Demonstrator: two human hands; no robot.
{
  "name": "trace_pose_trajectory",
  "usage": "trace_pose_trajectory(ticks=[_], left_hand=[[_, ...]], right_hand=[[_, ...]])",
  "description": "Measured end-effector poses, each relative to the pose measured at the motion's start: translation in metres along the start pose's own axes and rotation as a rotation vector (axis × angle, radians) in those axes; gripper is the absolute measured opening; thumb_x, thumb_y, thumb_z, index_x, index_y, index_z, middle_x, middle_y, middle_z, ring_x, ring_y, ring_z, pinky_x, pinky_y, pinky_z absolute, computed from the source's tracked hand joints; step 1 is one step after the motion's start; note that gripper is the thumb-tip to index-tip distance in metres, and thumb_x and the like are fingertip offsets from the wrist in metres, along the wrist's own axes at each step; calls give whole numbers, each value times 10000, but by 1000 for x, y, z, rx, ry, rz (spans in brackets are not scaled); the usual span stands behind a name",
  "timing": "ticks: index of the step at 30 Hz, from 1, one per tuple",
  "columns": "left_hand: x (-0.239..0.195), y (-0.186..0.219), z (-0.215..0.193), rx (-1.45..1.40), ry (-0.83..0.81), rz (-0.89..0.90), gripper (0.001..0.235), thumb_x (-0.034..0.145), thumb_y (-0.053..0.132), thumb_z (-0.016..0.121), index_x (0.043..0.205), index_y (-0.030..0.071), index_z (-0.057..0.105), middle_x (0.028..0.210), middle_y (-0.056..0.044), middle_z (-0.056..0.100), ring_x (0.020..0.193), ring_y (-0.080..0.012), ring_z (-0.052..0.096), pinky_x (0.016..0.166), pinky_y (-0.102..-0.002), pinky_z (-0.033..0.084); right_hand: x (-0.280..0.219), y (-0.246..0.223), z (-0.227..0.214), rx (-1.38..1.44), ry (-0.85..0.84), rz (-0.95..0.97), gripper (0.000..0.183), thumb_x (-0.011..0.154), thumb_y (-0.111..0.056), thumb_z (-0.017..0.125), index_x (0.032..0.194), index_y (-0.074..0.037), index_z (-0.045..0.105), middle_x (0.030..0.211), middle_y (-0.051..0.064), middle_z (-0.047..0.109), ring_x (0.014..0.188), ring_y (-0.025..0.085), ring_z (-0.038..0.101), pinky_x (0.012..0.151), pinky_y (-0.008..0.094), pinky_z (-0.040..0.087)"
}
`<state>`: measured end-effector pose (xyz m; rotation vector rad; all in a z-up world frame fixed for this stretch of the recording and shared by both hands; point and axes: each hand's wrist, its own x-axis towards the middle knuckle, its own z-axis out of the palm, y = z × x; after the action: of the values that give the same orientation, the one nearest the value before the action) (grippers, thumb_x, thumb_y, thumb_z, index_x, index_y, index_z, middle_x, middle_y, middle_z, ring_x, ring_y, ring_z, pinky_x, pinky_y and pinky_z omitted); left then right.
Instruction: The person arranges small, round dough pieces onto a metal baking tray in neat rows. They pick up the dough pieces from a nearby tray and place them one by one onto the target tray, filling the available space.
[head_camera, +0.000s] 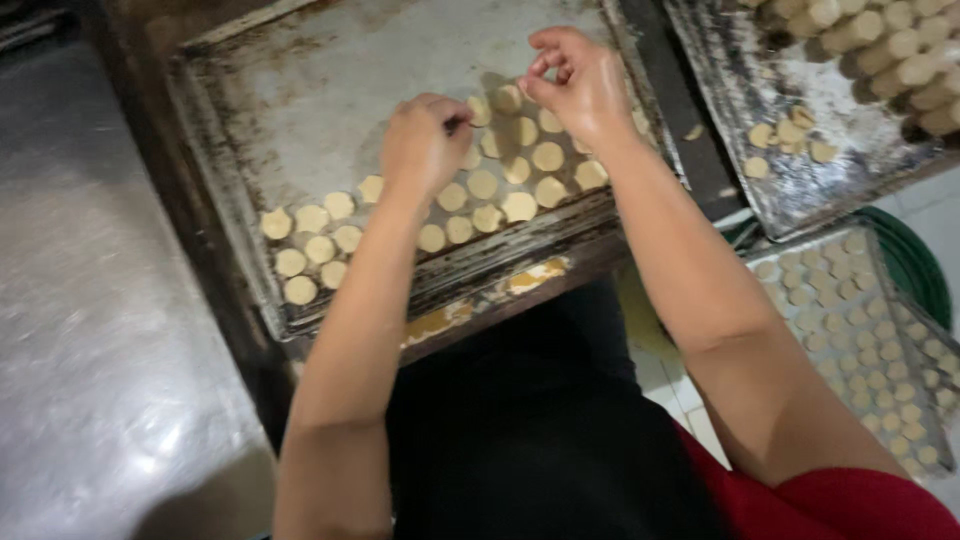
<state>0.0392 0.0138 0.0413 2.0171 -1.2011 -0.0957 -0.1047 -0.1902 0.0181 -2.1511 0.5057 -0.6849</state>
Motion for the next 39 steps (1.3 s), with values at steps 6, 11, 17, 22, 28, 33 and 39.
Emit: trace_pose_trajectory(ticks=[6,11,17,22,28,33,39], left_hand=[[-6,-3,-5,-108,-36,-5,180,880,111,728,1048,104,792,1088,-124,750,903,-288,722,811,-383,583],[-6,4,-18,-174,-64,-95,236,857,119,720,1079,121,797,1076,-121,747,821,-230,716,771,-346,586],[-6,2,-26,-224,-54,-129,246,850,148,742,1091,119,781,1067,-102,757,830,-203,737,782,-332,591],[-17,-25,-46,-194,-22,-193,227,866,163,739,1082,109,785,1047,-79,783,813,-196,736,773,-326,585],[-11,-34,-20,-600,-140,-198,332,896,115,702,1211,10,711,1028,-95,776,861,-151,753,785,-295,622],[-8,-20,-5,-1082,-333,-469,503,974,176,686,1408,-2,503,1181,-108,706,908,-168,716,789,-296,636],[-34,-64,-24,-1351,-69,-620,423,986,156,674,1377,18,594,1208,-79,665,979,-146,699,824,-279,639]], right_hand=[[-26,88,-131,-276,382,-125,371,922,16,857,1254,-21,696,1105,115,769,936,191,721,760,305,564],[-71,152,-234,-926,498,41,636,815,-57,857,1400,-60,610,1335,185,624,1119,379,654,903,432,541],[-64,213,-265,-1223,214,116,615,786,-33,729,1378,-43,563,1320,220,595,1134,442,606,898,530,528],[-59,222,-255,-1000,309,28,667,924,-153,900,1455,-41,513,1215,174,627,1063,379,627,811,496,562],[-38,83,-126,59,121,227,694,813,72,786,1442,-93,543,1363,60,660,1220,212,751,993,353,615],[-28,-89,16,-285,-102,-492,763,791,67,806,1493,-114,567,1421,131,614,1182,317,678,955,343,615],[23,-92,52,181,-279,-177,371,927,-26,828,1231,-59,618,1069,66,699,877,145,657,758,280,559]])
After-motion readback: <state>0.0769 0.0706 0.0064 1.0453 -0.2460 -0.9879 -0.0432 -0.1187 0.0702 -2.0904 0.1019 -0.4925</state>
